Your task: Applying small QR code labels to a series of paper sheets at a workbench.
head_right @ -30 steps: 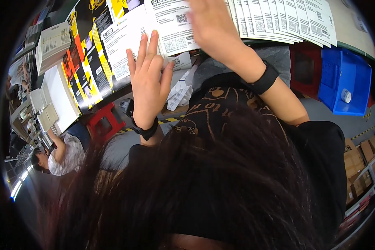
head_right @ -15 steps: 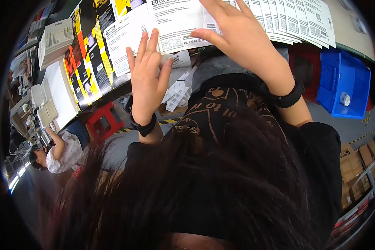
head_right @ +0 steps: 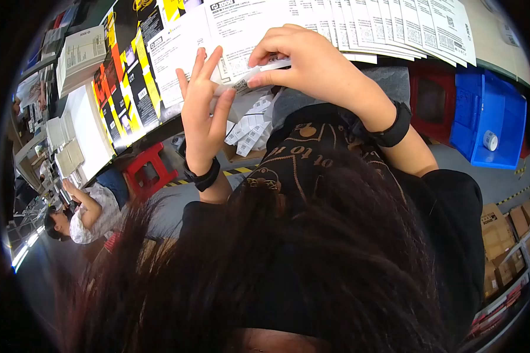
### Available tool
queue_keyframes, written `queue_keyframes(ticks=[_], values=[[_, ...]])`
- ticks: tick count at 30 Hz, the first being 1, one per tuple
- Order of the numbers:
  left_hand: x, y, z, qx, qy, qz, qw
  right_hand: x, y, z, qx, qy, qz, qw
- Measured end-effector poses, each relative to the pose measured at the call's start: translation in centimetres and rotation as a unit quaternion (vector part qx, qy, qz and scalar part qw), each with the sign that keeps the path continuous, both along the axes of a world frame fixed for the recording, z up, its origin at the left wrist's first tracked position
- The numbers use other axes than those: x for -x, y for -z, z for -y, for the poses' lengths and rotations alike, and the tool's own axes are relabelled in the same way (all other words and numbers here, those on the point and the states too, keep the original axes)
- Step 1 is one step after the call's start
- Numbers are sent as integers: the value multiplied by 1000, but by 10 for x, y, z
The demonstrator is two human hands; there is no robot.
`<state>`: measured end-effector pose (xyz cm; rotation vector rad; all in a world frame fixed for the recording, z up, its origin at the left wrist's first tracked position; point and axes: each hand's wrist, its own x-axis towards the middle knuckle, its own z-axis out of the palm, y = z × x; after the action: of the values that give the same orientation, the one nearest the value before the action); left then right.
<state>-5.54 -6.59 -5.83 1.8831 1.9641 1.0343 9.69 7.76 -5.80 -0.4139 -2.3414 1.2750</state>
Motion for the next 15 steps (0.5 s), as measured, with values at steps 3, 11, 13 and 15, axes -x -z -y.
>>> queue_keyframes(ticks=[3, 11, 13, 15], values=[[0, 1, -2, 7, -2, -7, 1000, -1, 0, 0, 55, 1, 5, 998], [-2, 2, -1, 33, -14, -73, 997, -12, -14, -33, 257, 110, 46, 959], [-3, 2, -2, 35, -13, -82, 996, -5, -11, -40, 306, 135, 100, 937], [-4, 4, -2, 38, -13, -92, 995, 7, -1, -40, 294, 149, 88, 940]])
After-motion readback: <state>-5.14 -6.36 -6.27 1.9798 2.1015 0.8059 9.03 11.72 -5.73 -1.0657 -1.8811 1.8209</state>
